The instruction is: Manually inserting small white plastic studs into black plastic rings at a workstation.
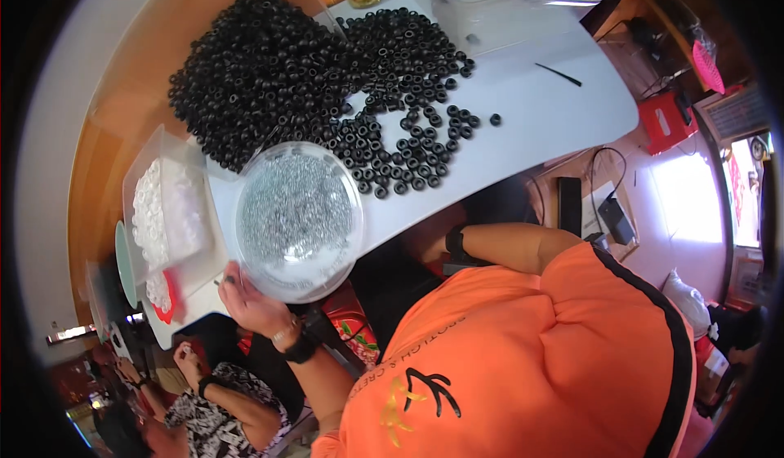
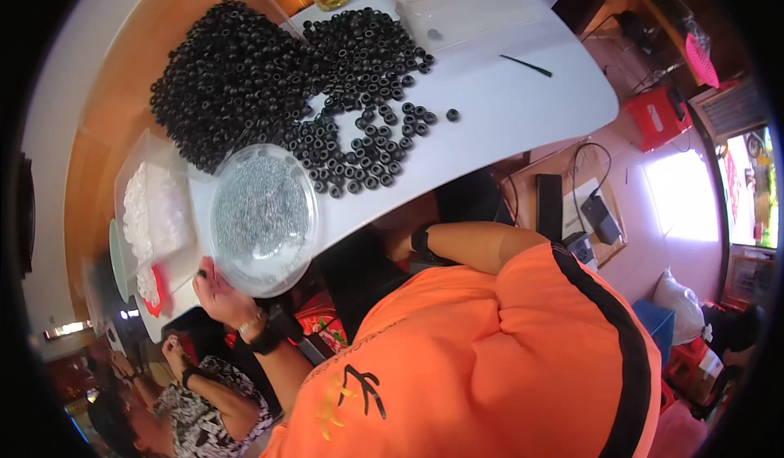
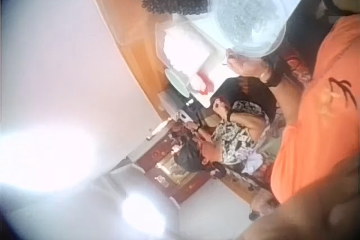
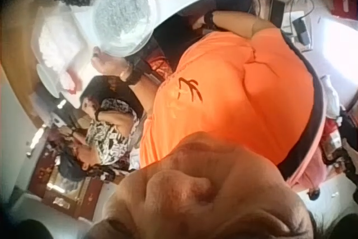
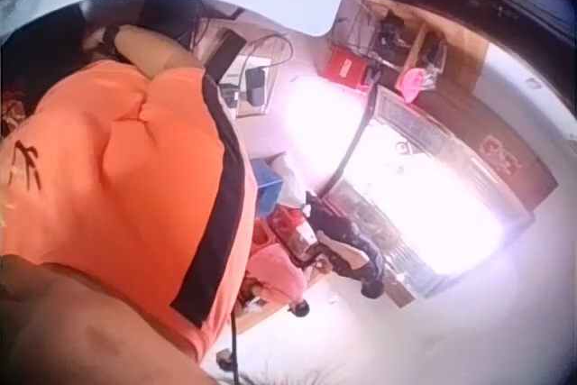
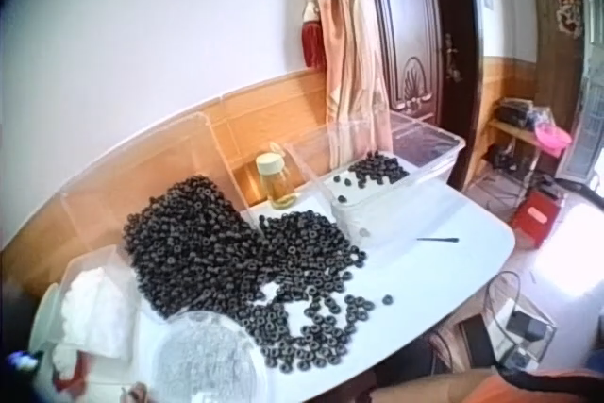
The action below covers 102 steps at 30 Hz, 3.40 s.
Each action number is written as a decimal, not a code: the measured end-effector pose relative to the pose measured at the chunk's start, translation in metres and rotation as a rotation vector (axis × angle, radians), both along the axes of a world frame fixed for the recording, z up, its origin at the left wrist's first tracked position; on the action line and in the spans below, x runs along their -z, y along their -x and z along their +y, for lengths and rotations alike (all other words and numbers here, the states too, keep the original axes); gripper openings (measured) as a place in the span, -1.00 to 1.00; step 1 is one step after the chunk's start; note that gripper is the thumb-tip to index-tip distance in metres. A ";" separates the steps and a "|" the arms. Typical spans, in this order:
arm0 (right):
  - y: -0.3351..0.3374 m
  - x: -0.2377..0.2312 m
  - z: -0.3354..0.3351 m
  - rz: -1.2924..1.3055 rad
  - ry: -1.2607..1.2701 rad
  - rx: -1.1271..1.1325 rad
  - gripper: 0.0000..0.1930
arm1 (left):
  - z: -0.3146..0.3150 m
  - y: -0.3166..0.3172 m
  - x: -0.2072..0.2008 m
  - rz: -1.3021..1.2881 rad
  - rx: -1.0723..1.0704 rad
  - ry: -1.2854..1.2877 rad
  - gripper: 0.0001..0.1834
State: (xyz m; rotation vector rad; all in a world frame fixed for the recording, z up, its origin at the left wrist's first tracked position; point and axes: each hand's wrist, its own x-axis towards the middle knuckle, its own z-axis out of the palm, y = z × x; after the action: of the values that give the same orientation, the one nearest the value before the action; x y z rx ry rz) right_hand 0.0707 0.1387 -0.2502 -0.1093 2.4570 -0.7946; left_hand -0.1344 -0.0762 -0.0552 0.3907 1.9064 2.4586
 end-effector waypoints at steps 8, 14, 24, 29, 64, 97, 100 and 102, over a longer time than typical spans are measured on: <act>-0.064 -0.072 0.016 -0.158 0.020 0.121 -0.55 | 0.017 0.003 -0.003 0.013 0.020 0.001 -0.72; -0.105 -0.076 0.027 -0.044 0.031 0.317 -0.59 | 0.023 0.013 0.000 -0.011 0.000 -0.008 -0.72; -0.115 -0.119 0.031 0.218 0.103 0.370 -0.62 | 0.021 0.013 0.003 0.060 0.117 0.048 -0.75; -0.143 -0.198 0.023 0.380 0.215 0.307 -0.75 | 0.026 0.011 -0.002 0.044 0.120 0.112 -0.70; -0.032 -0.268 0.152 0.576 -0.247 0.415 -0.78 | 0.020 0.012 0.002 0.100 0.023 0.188 -0.74; -0.005 -0.270 0.149 0.692 -0.381 0.087 -0.62 | 0.001 0.029 0.015 0.324 0.029 0.365 -0.61; -0.031 -0.285 0.148 0.744 -0.431 0.100 -0.66 | -0.007 0.033 0.006 0.521 0.018 0.597 -0.60; -0.059 -0.308 0.142 0.656 -0.384 0.118 -0.70 | -0.004 0.030 0.004 0.477 0.038 0.582 -0.61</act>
State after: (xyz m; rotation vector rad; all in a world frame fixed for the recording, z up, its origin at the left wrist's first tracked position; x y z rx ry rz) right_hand 0.1295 0.2803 0.0575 -0.0911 3.2165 -0.3416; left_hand -0.1640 -0.0802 -0.0596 1.0294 2.6215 1.7572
